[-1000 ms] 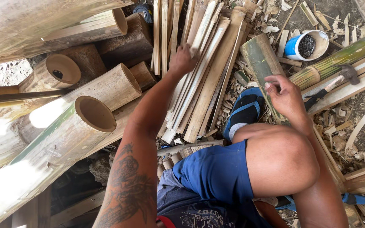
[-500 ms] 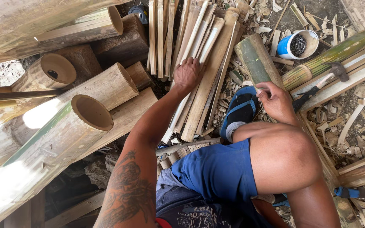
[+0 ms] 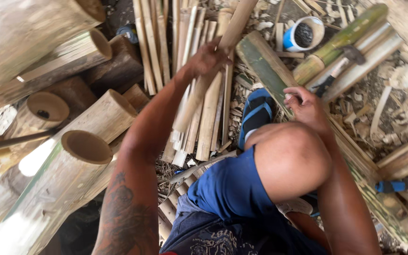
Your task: The person hammers nails into a bamboo frame, then picks up bamboo slats and places them on the frame. They use a saw to cut the slats to size and hammer nails to secure them in place.
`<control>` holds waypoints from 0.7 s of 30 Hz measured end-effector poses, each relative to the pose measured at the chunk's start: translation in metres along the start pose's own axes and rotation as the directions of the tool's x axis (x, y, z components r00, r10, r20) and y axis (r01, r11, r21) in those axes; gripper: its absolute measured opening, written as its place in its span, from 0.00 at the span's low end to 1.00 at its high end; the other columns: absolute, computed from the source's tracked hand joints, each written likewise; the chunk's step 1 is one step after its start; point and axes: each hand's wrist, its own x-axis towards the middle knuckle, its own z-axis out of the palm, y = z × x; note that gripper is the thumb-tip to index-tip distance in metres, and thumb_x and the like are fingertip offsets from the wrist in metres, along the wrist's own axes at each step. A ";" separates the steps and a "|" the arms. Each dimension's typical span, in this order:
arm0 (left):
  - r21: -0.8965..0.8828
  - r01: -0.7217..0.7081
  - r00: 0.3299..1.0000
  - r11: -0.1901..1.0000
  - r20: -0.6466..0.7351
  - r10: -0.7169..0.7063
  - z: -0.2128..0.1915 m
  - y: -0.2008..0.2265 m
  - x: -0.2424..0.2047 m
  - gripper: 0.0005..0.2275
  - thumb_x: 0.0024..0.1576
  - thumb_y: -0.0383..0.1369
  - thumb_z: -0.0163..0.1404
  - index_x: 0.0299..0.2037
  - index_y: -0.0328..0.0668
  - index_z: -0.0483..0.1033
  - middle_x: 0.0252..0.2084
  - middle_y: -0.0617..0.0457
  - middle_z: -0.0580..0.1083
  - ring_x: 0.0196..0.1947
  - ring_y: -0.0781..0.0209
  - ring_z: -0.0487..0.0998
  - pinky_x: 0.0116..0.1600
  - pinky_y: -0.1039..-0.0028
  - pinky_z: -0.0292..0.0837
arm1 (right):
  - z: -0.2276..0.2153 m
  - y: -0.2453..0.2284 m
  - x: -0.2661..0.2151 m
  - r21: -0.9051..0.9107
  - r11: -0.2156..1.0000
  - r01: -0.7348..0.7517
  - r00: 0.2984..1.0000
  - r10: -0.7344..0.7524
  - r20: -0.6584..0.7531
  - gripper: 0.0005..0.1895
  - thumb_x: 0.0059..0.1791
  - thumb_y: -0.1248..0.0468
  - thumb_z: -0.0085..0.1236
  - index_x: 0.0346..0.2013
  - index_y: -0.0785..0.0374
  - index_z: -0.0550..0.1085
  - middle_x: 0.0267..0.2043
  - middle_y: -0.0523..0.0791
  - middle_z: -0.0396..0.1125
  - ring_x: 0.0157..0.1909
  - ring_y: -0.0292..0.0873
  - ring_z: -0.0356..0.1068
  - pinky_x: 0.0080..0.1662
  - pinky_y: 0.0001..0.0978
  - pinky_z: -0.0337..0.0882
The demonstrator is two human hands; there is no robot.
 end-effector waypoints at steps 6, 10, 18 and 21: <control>0.811 0.384 0.853 0.441 -0.128 -0.506 0.049 0.091 0.123 0.25 0.71 0.49 0.29 0.78 0.58 0.57 0.44 0.34 0.78 0.44 0.31 0.79 0.44 0.56 0.78 | -0.053 0.027 -0.036 0.058 0.991 0.121 0.902 -0.086 -0.423 0.15 0.65 0.61 0.47 0.64 0.66 0.67 0.49 0.46 0.69 0.47 0.38 0.72 0.50 0.29 0.76; 0.972 -0.217 0.906 0.087 0.233 -0.353 0.131 0.116 0.184 0.23 0.60 0.41 0.47 0.69 0.67 0.65 0.51 0.48 0.72 0.54 0.49 0.73 0.53 0.56 0.72 | -0.075 0.055 -0.062 -0.036 0.994 0.102 0.631 -0.093 -0.770 0.18 0.66 0.57 0.48 0.65 0.66 0.64 0.54 0.48 0.67 0.53 0.41 0.71 0.52 0.30 0.77; 0.571 -0.821 0.550 -0.013 0.785 -0.284 0.285 0.039 0.257 0.22 0.61 0.31 0.51 0.64 0.73 0.72 0.61 0.48 0.68 0.68 0.47 0.65 0.65 0.35 0.58 | -0.042 0.120 -0.108 -0.115 0.900 -0.421 0.803 0.311 -0.509 0.24 0.64 0.49 0.36 0.64 0.62 0.68 0.47 0.54 0.72 0.47 0.49 0.73 0.48 0.43 0.73; 0.515 -0.853 0.473 0.090 0.834 -0.285 0.331 -0.001 0.254 0.26 0.55 0.32 0.51 0.61 0.87 0.68 0.70 0.52 0.60 0.69 0.45 0.58 0.69 0.39 0.47 | -0.008 0.133 -0.120 0.155 0.842 -0.516 0.715 0.523 -0.464 0.24 0.62 0.49 0.36 0.60 0.63 0.70 0.40 0.53 0.73 0.31 0.50 0.71 0.32 0.41 0.72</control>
